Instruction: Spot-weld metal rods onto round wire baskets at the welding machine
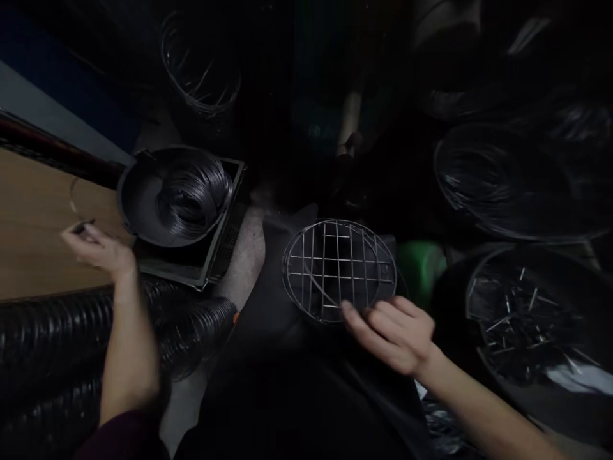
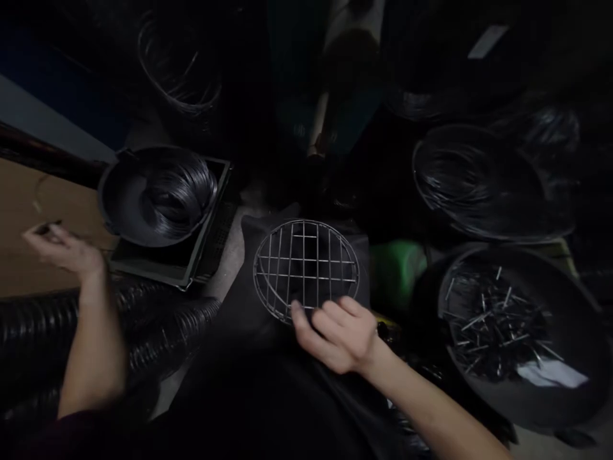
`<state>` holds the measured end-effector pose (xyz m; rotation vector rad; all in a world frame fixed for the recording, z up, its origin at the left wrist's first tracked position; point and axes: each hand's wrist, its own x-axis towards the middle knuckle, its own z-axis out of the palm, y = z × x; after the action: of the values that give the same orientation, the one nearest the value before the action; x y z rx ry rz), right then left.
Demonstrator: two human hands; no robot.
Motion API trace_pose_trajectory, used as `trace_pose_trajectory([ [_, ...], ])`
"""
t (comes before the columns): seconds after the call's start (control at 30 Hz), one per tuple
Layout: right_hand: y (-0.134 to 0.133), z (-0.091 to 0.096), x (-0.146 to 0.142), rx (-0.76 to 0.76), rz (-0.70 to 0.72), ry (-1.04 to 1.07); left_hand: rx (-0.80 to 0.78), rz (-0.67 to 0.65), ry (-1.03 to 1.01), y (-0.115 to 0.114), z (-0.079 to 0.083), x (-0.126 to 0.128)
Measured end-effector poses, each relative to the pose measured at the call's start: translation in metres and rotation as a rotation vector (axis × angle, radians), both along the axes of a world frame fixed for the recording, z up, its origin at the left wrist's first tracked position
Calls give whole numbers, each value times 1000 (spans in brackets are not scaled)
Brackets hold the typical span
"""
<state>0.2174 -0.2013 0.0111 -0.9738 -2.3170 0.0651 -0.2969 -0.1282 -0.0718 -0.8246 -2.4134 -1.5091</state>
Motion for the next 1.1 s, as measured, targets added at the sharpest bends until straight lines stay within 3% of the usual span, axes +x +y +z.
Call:
trace_pose_trajectory([
  [0.07, -10, -6, -20, 162, 90, -69, 148, -140, -47, -11, 12, 13],
  [0.13, -18, -15, -35, 190, 92, -125, 208, -331, -226, -11, 16, 42],
  [0.2, -29, -22, -39, 125, 70, -123, 191, -539, -430, -1, 13, 87],
  [0.3, -45, -26, -26, 45, 10, -11, 41, -907, -673, 24, -1, 168],
  [0.37, -51, -25, -11, -21, -151, 109, -90, -1154, -738, 40, -13, 217],
  [0.47, -51, -31, 14, -203, -600, 310, -260, -1414, -672, 57, -28, 264],
  [0.53, -46, -43, 27, -361, -838, 421, -351, -1520, -580, 62, -33, 275],
  [0.6, -42, -57, 36, -535, -932, 470, -434, -1589, -508, 64, -33, 275],
  [0.73, -38, -77, 40, -750, -922, 515, -559, -1677, -429, 65, -29, 263],
  [0.97, -34, -80, 31, -957, -933, 725, -614, -1724, -323, 66, -22, 257],
  [1.1, -35, -87, 30, -922, -884, 739, -630, -1757, -246, 68, -21, 255],
])
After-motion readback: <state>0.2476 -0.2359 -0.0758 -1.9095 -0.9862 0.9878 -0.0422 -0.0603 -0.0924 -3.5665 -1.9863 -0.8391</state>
